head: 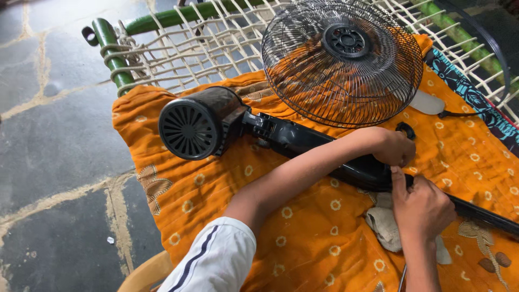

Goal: The person disassembles an electric fan by removing the front grille and detaching the stand. They then use a screwdriver to open the power cord connector and inspect the internal wiring.

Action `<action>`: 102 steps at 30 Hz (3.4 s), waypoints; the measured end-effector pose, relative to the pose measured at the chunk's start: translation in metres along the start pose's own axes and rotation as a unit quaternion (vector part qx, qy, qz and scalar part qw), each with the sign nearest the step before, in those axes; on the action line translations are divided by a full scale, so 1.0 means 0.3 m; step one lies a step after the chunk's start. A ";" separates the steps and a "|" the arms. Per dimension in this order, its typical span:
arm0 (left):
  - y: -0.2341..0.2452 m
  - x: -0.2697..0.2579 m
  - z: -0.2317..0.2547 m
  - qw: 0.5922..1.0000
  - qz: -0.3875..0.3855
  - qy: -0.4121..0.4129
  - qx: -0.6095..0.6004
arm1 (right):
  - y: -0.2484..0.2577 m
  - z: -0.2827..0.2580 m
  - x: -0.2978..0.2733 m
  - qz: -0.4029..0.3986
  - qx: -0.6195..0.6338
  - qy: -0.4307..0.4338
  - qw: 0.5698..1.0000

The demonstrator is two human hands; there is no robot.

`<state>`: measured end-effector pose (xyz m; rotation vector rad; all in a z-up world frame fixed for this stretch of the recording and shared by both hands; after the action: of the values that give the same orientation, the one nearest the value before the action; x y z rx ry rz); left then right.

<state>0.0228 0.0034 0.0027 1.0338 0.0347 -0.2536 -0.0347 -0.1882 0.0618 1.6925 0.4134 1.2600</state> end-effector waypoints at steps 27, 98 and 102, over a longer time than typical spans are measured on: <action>0.137 -0.120 0.026 0.994 -0.083 0.056 -0.032 | -0.110 0.113 0.258 -0.056 0.274 0.241 0.929; 0.078 -0.062 0.283 0.861 0.128 0.455 0.185 | -0.210 0.305 0.109 0.009 0.149 0.030 0.988; 0.104 -0.055 0.305 0.880 0.129 0.431 0.152 | -0.196 0.301 0.113 0.019 0.146 0.065 0.987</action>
<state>0.0054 -0.0563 0.0786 1.3838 0.6800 0.4805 0.0732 -0.1784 0.0300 1.8745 0.6741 1.3960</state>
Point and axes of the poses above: each hand's wrist, its own x-axis towards the middle knuckle, its own y-axis out of the back of the hand, z = x × y, the point moved 3 cm from there along x, towards the middle knuckle, and after that the axes turned 4 degrees about y, right-handed, at the moved point
